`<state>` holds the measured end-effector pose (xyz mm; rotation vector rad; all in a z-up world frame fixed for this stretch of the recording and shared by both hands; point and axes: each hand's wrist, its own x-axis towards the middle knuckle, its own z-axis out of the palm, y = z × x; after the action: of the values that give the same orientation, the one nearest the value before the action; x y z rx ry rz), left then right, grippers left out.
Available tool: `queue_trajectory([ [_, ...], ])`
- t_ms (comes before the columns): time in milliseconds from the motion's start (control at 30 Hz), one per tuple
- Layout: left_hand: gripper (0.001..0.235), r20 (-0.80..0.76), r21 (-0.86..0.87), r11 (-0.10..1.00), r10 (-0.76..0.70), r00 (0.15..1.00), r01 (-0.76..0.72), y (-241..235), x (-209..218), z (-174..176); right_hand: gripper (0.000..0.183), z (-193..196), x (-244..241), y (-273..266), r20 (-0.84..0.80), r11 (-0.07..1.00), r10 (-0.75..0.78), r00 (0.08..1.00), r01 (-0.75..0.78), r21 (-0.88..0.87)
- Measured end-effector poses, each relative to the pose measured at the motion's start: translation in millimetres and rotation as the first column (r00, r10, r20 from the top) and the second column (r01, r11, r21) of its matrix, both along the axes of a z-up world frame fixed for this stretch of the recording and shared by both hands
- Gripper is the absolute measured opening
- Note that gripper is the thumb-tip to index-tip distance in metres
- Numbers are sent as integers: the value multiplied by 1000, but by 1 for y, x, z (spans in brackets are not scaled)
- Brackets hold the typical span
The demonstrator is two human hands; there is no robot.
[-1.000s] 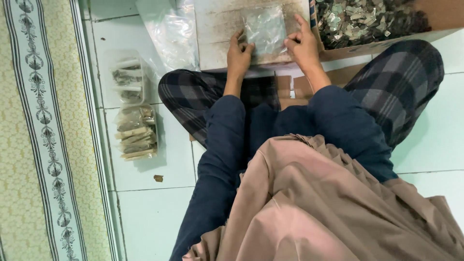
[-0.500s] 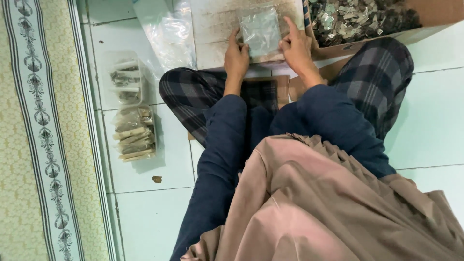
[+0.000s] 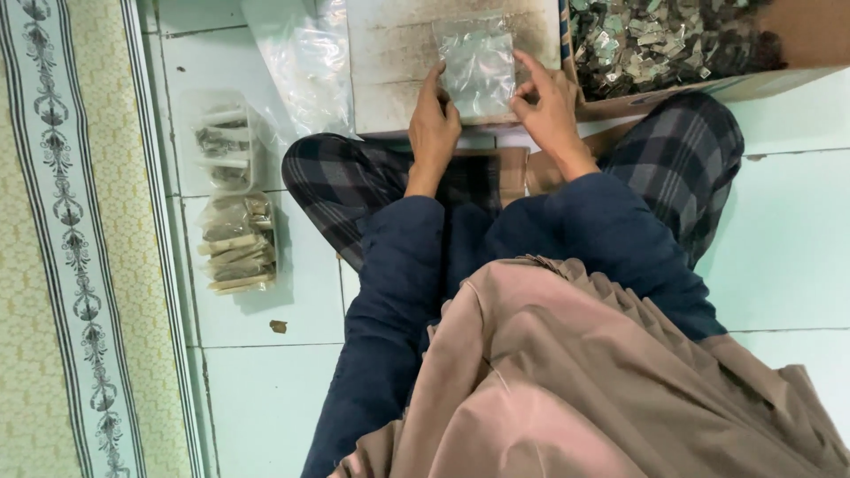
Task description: The person sits on the floor and packs small metallic components from a cardboard box into clear plastic bags. They use a tape dispenser to seal the bags and place the finished packages on the floor.
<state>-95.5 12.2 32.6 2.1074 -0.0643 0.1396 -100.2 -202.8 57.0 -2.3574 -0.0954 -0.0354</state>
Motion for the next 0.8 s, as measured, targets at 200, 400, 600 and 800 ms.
queue_trajectory([
  [200, 64, 52, 52, 998, 16, 999, -19, -5, -6, 1, 47, -21, 2, -7, 121, 997, 59, 991, -54, -46],
  [400, 56, 346, 366, 920, 4, 938, -139, -17, 4, -32, 40, -75, 14, -21, 312, 964, 137, 940, -54, -260],
  [600, 53, 309, 643, 766, -286, 907, 23, -40, -1, -9, 36, -56, 12, -20, 268, 940, 242, 933, -157, -304],
  [800, 78, -31, 797, 575, -264, 964, 183, -39, -3, 0, 37, -27, 17, -21, 232, 948, 281, 931, -233, -215],
])
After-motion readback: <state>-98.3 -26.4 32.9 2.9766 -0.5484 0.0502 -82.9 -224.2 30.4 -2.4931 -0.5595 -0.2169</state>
